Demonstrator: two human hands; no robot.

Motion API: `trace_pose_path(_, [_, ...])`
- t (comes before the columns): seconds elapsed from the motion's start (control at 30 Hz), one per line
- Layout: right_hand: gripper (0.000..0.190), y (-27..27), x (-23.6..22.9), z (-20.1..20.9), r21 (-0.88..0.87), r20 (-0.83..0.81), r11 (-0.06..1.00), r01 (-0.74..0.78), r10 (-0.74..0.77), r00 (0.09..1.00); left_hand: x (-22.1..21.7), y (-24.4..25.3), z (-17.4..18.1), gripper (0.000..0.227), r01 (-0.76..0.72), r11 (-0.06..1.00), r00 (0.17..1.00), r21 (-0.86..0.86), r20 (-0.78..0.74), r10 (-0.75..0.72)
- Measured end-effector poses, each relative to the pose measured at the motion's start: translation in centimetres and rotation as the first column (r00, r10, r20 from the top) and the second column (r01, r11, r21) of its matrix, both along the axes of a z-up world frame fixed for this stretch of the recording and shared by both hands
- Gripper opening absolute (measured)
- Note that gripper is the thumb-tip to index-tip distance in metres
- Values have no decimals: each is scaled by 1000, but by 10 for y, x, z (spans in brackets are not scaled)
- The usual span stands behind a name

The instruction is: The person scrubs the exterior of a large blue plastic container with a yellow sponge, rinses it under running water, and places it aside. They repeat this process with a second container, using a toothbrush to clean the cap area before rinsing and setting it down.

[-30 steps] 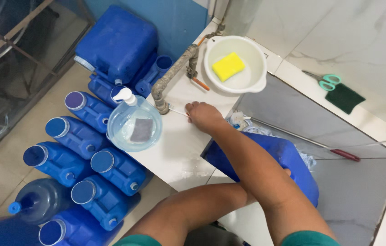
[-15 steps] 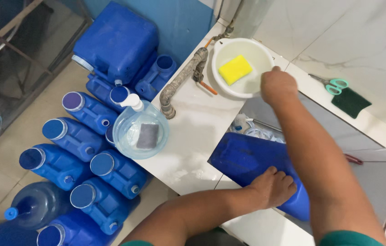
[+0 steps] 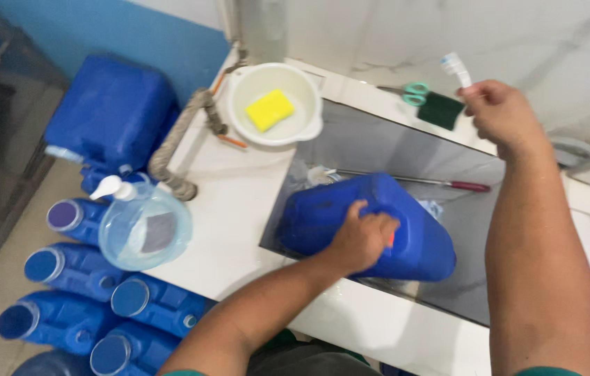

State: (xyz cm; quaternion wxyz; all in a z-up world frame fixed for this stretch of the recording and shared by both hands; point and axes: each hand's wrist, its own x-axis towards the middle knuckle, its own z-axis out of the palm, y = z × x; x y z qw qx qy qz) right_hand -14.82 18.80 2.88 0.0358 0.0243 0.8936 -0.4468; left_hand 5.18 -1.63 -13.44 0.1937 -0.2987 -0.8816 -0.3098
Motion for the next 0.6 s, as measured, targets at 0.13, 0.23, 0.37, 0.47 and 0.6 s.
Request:
trace_pose_path(0.13, [29,71,17,0,-196,-20,971,141,-147,989,-58,37,41,54,12,999,999,-39,52,-10])
trace_pose_path(0.23, [28,86,19,-2,-149,33,983,-103,109,994,-100,70,62,61,40,987,979,-153,205,-8])
trace_pose_path(0.37, [26,96,20,-15,-60,-81,990,-129,124,989,-133,103,60,65,86,984,967,-156,251,-45])
trace_pose_path(0.47, [21,96,10,-29,-118,-58,972,-202,196,979,-146,120,50,75,105,966,940,-236,340,-19])
trace_pose_path(0.6, [16,93,12,-55,-356,-137,925,-132,88,987,-145,125,40,73,106,958,931,-266,366,-1])
